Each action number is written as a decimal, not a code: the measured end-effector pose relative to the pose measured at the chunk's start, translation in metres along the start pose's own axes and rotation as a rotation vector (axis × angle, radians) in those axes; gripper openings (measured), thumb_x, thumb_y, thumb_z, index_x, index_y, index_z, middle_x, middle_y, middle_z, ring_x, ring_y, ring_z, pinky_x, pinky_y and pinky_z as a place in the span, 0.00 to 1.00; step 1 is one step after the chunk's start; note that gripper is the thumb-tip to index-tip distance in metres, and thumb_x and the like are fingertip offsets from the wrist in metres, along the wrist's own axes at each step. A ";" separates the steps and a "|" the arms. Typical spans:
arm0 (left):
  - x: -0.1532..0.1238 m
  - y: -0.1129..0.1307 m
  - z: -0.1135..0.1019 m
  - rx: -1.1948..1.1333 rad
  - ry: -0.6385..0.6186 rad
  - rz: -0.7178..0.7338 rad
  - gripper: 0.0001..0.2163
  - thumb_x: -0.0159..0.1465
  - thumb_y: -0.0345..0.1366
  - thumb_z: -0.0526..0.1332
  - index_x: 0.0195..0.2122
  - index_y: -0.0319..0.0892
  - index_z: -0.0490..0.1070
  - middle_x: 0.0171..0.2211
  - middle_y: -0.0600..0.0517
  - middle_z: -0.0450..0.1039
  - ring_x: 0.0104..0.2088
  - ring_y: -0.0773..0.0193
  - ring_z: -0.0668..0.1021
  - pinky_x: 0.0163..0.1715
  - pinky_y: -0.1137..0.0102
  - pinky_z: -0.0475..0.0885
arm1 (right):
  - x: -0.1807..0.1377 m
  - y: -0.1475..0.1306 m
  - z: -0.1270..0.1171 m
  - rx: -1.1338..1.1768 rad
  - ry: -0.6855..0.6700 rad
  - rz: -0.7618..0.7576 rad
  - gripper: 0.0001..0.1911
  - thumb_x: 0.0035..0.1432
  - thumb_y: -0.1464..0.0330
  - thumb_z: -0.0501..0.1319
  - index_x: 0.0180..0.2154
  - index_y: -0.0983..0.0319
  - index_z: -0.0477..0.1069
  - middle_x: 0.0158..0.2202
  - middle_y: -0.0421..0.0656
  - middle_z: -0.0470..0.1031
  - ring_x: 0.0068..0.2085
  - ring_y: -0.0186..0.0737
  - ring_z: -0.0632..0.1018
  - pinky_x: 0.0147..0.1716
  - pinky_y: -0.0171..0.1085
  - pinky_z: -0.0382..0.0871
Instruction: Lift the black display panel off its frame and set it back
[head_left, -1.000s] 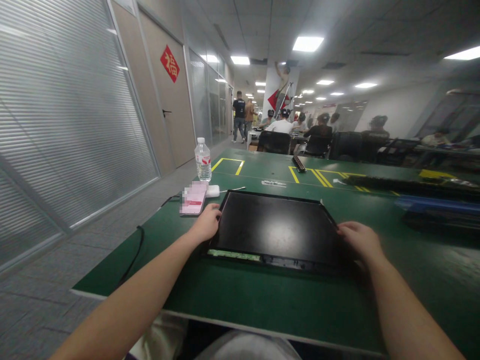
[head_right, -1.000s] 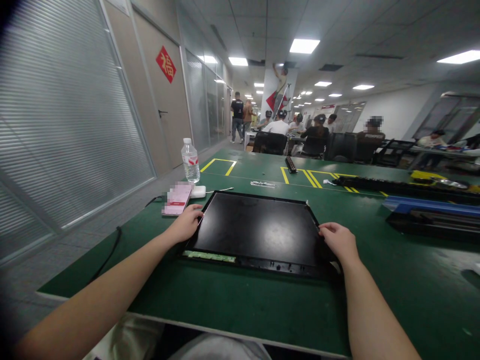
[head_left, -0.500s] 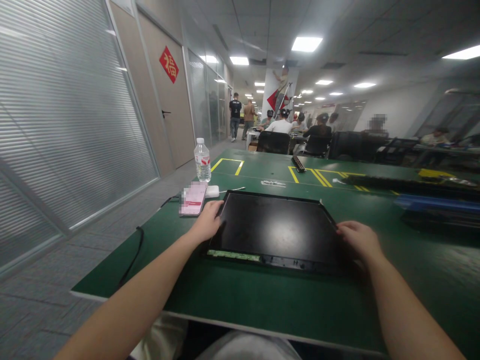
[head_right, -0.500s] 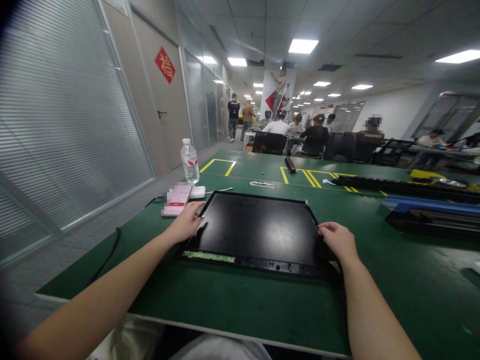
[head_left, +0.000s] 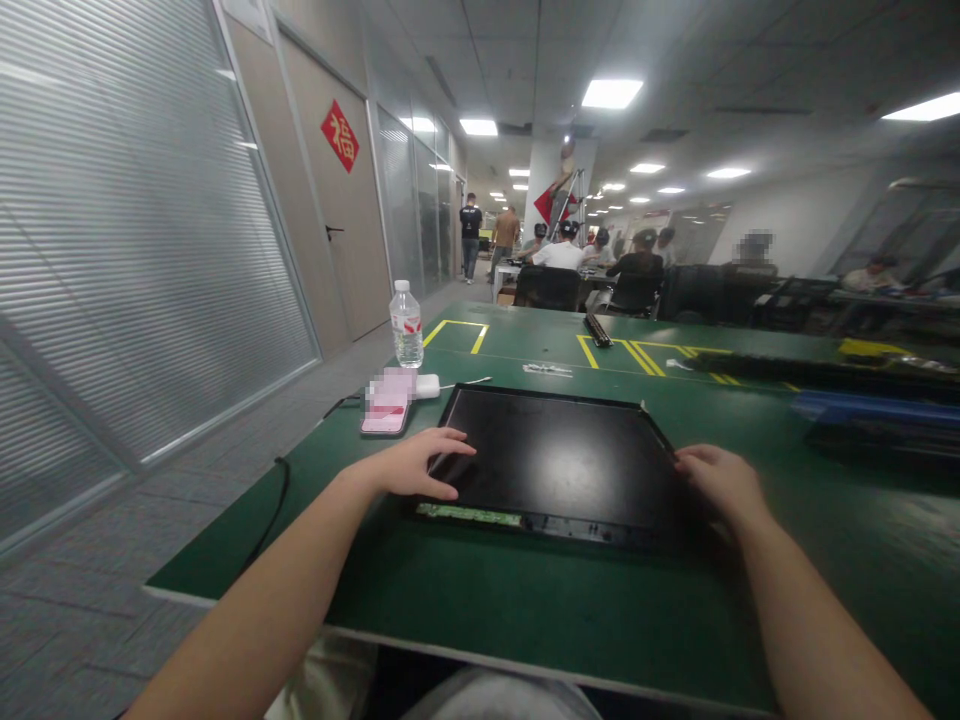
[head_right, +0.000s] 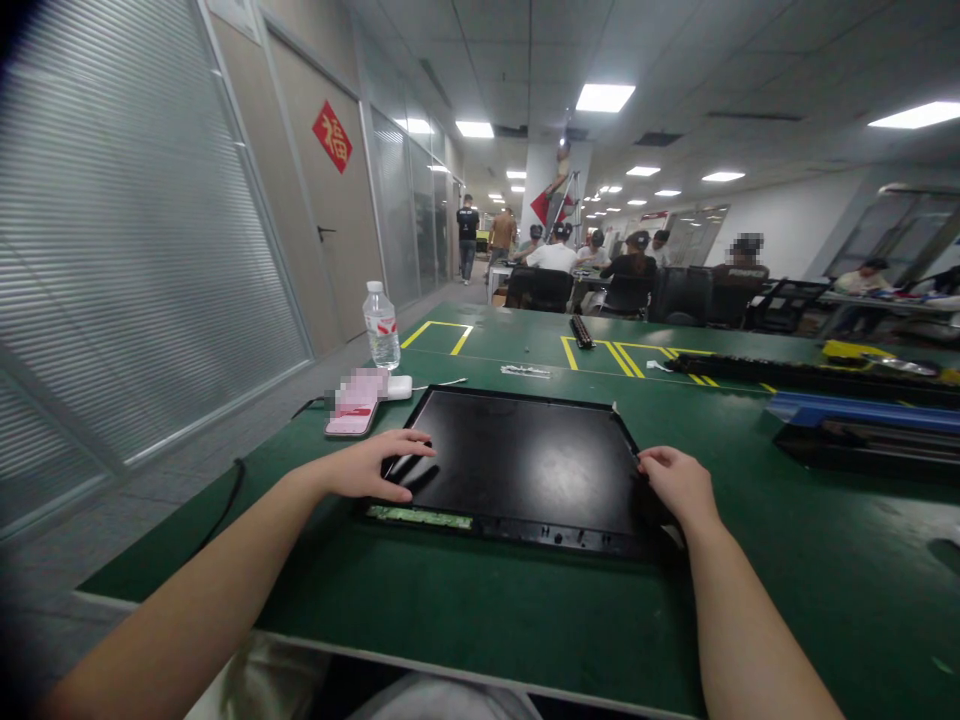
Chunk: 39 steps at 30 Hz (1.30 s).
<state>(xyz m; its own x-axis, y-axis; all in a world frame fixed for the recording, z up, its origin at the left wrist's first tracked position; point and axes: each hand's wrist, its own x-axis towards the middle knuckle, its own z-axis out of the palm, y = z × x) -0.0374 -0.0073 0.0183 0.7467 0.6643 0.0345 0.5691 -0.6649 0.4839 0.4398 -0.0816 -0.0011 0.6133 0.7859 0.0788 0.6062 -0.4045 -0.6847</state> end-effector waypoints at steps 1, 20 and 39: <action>-0.001 0.001 -0.001 -0.005 -0.012 0.002 0.31 0.54 0.44 0.71 0.60 0.50 0.70 0.66 0.44 0.61 0.65 0.46 0.66 0.62 0.56 0.62 | 0.000 0.000 0.000 -0.006 0.001 -0.002 0.12 0.48 0.65 0.59 0.32 0.59 0.79 0.28 0.43 0.81 0.28 0.41 0.77 0.37 0.40 0.69; 0.002 0.009 0.000 -0.067 0.047 0.131 0.30 0.49 0.31 0.72 0.56 0.49 0.74 0.65 0.45 0.63 0.63 0.48 0.68 0.63 0.57 0.61 | 0.004 0.004 0.001 -0.017 0.003 -0.016 0.12 0.47 0.64 0.59 0.31 0.59 0.79 0.29 0.44 0.81 0.29 0.42 0.78 0.36 0.40 0.68; 0.008 -0.007 0.008 0.023 0.202 -0.041 0.24 0.60 0.47 0.65 0.55 0.43 0.74 0.63 0.40 0.64 0.62 0.46 0.69 0.62 0.55 0.64 | 0.003 0.003 0.000 -0.032 -0.007 -0.018 0.12 0.48 0.64 0.59 0.32 0.58 0.79 0.31 0.44 0.81 0.35 0.46 0.79 0.39 0.41 0.69</action>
<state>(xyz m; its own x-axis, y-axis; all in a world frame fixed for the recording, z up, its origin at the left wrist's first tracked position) -0.0329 -0.0003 0.0080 0.6399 0.7443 0.1914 0.6070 -0.6422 0.4681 0.4434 -0.0805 -0.0032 0.5989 0.7963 0.0854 0.6327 -0.4051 -0.6600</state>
